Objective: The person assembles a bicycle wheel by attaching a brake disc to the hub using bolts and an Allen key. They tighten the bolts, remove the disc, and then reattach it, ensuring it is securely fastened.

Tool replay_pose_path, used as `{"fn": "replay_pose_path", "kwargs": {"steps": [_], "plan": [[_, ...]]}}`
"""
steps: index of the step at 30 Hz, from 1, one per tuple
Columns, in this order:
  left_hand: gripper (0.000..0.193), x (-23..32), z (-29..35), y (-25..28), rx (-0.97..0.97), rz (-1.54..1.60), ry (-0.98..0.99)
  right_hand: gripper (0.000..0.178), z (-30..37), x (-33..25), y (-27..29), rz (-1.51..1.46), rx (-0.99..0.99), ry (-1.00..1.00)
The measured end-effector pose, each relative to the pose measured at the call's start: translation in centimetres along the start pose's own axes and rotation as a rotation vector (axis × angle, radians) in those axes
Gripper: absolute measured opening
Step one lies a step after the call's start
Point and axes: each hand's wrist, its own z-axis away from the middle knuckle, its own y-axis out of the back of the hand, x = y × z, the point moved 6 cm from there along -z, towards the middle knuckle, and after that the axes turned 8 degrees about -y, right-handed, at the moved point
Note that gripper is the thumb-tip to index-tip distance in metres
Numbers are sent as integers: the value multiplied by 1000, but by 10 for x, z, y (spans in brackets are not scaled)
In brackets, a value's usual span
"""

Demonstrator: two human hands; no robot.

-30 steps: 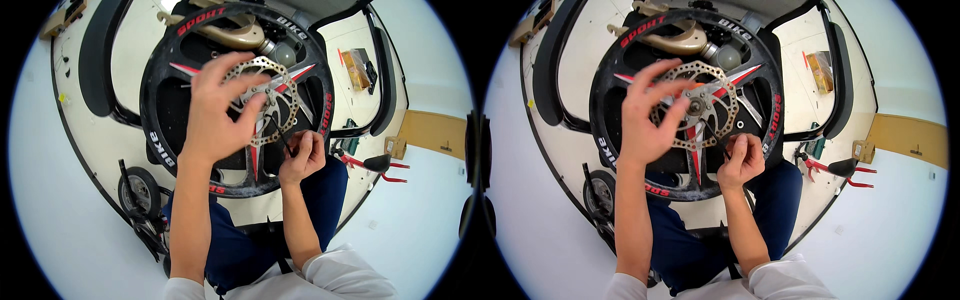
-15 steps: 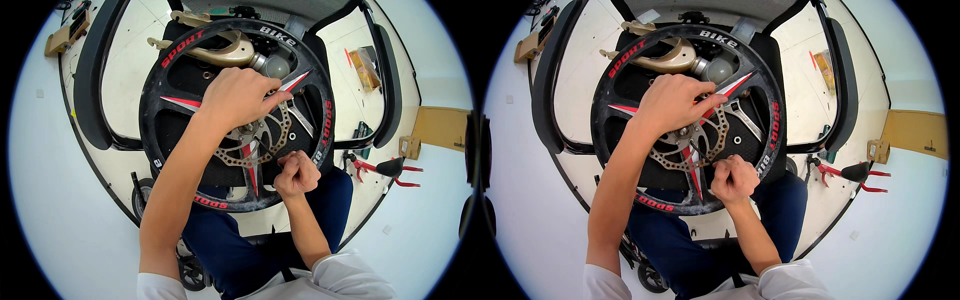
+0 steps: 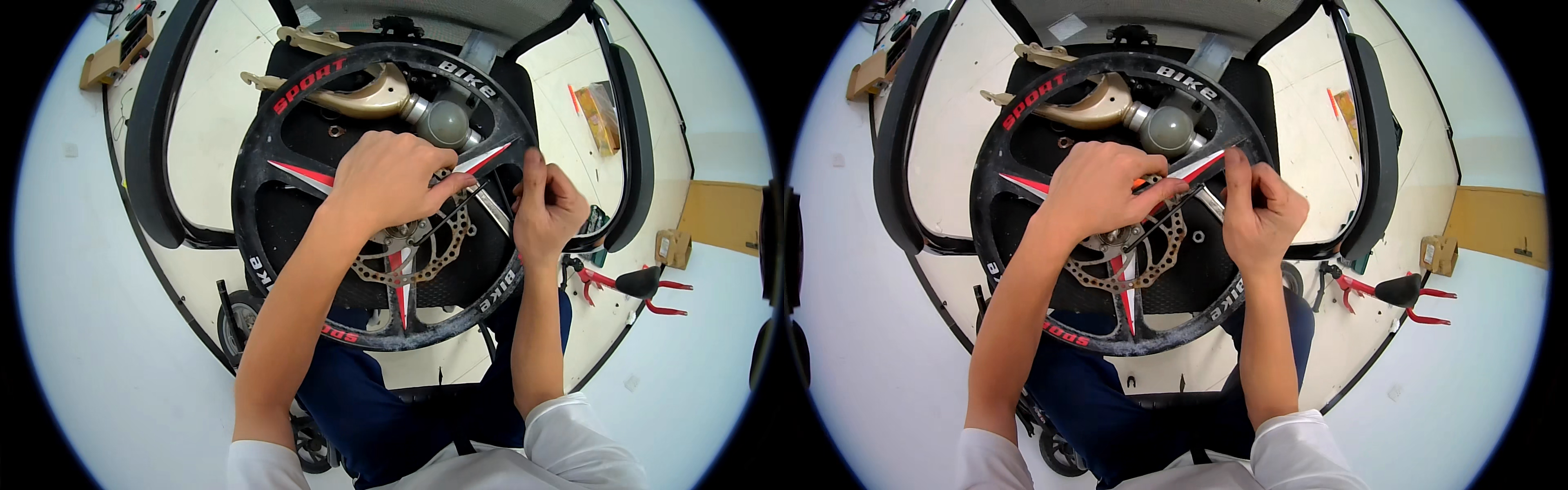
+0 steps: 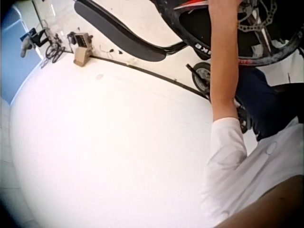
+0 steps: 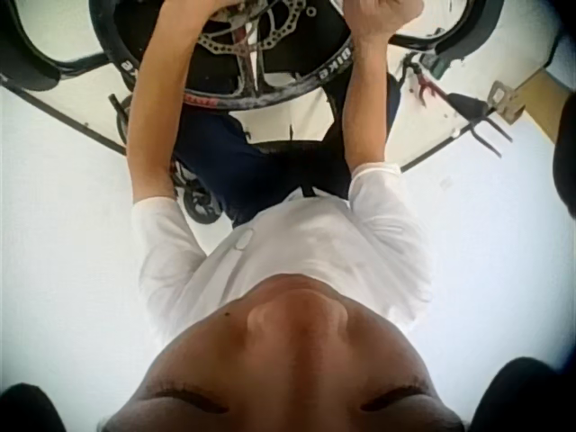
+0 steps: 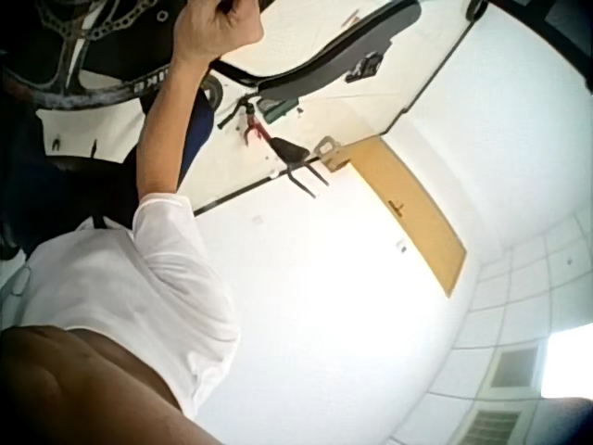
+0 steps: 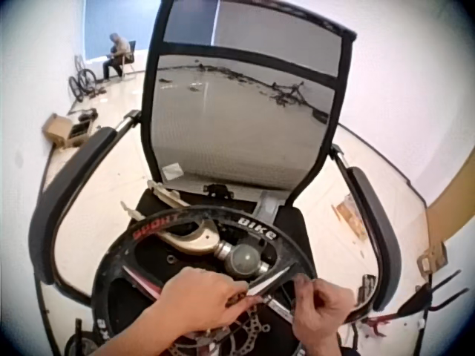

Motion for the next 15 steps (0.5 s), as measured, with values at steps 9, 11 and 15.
{"fn": "replay_pose_path", "kwargs": {"steps": [9,11,15], "plan": [[20,-26,35,53,594,302,159,39,46,-49,-30,240,-555,300],[18,-25,62,55,693,399,296,31,48,-49,-36,338,-593,502],[19,-17,117,31,838,414,411,22,39,-69,-42,337,-712,581]]}}
